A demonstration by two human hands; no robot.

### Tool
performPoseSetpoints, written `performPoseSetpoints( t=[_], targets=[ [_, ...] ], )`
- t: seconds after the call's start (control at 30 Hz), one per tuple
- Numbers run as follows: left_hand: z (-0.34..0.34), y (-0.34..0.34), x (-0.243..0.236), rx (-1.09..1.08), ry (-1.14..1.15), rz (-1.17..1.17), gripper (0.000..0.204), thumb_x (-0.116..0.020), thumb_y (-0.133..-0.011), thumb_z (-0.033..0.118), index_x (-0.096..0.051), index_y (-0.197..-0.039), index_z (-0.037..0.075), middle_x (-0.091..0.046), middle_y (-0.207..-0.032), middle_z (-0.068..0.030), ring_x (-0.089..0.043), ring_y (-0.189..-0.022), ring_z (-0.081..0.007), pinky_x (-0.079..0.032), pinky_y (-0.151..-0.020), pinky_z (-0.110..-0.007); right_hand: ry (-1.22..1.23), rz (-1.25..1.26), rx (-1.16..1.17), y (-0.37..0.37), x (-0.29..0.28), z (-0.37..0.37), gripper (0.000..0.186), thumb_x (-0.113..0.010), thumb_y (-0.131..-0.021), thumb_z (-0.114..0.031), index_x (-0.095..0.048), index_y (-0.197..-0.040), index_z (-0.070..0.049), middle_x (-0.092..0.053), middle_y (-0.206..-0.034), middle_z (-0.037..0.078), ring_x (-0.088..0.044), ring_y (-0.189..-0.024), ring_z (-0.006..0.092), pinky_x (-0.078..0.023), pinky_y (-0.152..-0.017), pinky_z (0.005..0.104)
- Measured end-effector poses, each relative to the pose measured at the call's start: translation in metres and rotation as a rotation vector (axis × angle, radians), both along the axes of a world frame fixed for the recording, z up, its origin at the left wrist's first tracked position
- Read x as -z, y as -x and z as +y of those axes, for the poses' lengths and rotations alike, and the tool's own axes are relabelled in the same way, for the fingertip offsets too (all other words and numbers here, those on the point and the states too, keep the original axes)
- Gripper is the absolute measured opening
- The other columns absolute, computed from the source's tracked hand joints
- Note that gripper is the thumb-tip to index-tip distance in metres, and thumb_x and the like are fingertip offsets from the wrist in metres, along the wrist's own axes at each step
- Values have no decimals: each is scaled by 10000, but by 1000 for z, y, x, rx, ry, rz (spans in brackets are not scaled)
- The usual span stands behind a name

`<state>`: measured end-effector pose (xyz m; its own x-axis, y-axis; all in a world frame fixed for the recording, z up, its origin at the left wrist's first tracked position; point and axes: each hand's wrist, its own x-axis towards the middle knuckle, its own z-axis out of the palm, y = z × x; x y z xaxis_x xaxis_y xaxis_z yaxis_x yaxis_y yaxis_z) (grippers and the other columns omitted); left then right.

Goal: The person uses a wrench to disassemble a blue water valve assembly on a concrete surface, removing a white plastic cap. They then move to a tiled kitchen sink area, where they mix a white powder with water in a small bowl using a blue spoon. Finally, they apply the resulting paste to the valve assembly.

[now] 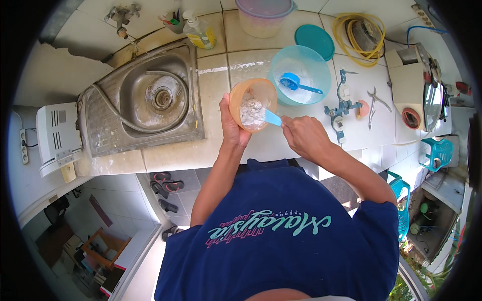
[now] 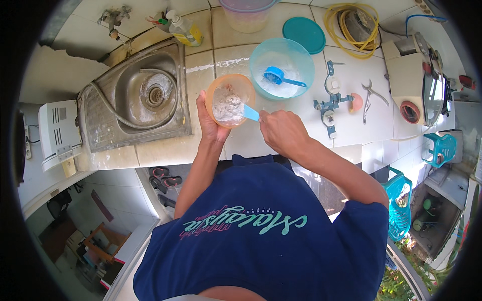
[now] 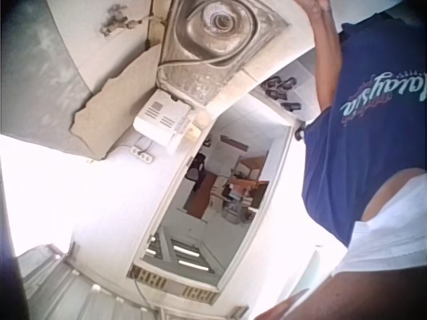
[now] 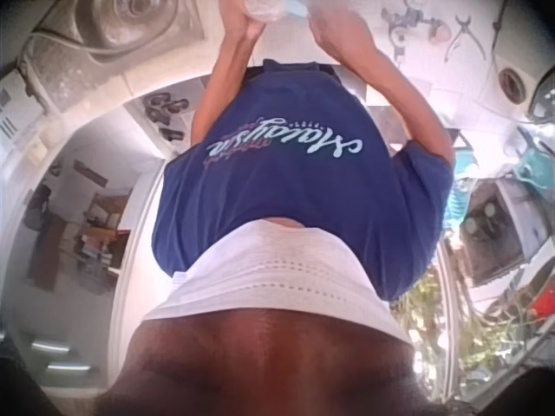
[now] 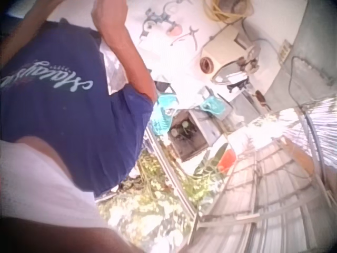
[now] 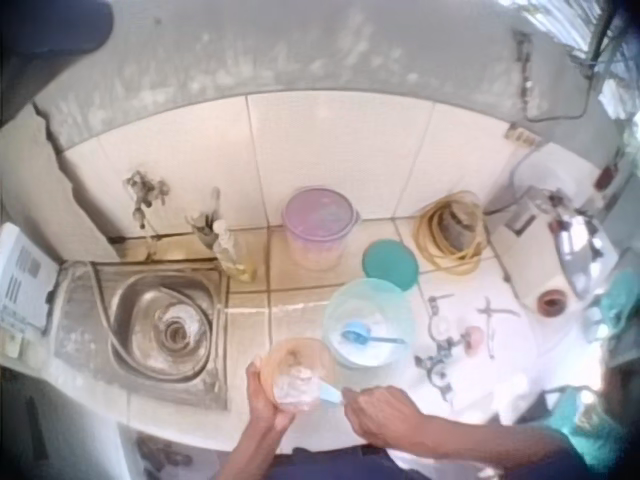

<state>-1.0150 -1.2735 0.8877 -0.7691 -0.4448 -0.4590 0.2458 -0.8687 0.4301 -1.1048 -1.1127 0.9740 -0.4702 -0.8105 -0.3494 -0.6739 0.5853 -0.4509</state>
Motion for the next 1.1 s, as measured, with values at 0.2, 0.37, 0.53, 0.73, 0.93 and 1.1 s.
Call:
performPoseSetpoints(
  t=[0.2, 0.37, 0.53, 0.73, 0.93, 1.1],
  targets=[
    [0, -2, 17, -126, -53, 25, 564, -407, -977, 541, -558, -1267, 82, -618, -1195, -94, -598, -1110, -246, -494, -969, -441, 290, -656, 412, -21, 17, -45, 251, -498, -949, -145, -680, -925, 26, -657, -740, 209, -633, -641, 355, -465, -608, 471],
    [-10, -11, 13, -106, -170, 30, 559, -394, -980, 535, -536, -1289, 92, -598, -1235, -89, -578, -1139, -249, -480, -987, -448, 218, 290, 38, -5, -2, -49, 253, -580, -855, -42, -646, -1098, -17, -636, -815, 153, -667, -693, 305, -540, -634, 410],
    [-43, -27, 10, 21, -259, 139, 552, -428, -967, 531, -521, -1317, 114, -577, -1282, -100, -571, -1156, -263, -483, -989, -472, 105, 326, -299, -28, -14, -69, 433, -611, -788, -36, -651, -1217, -88, -618, -872, 127, -667, -731, 295, -536, -623, 410],
    [-64, -38, 9, -53, -275, 105, 531, -427, -963, 508, -538, -1301, 113, -604, -1236, -97, -579, -1144, -271, -489, -980, -486, 59, 434, -247, -24, -27, -119, 124, -588, -788, -15, -644, -892, 21, -650, -832, 170, -683, -676, 345, -542, -597, 445],
    [-100, -61, 7, -34, -293, 123, 524, -368, -975, 476, -539, -1309, 110, -595, -1281, -95, -578, -1185, -275, -485, -1010, -494, 0, 345, -340, -40, -22, -132, 105, -590, -788, -36, -656, -859, 4, -655, -835, 175, -667, -673, 360, -533, -595, 450],
    [-111, -72, 21, -113, -361, 150, 511, -363, -975, 458, -548, -1306, 115, -597, -1282, -103, -578, -1181, -294, -474, -1014, -501, 122, 414, -405, -55, -19, -179, 66, -607, -759, -36, -660, -760, 3, -644, -728, 163, -679, -698, 341, -542, -604, 435]
  ],
)
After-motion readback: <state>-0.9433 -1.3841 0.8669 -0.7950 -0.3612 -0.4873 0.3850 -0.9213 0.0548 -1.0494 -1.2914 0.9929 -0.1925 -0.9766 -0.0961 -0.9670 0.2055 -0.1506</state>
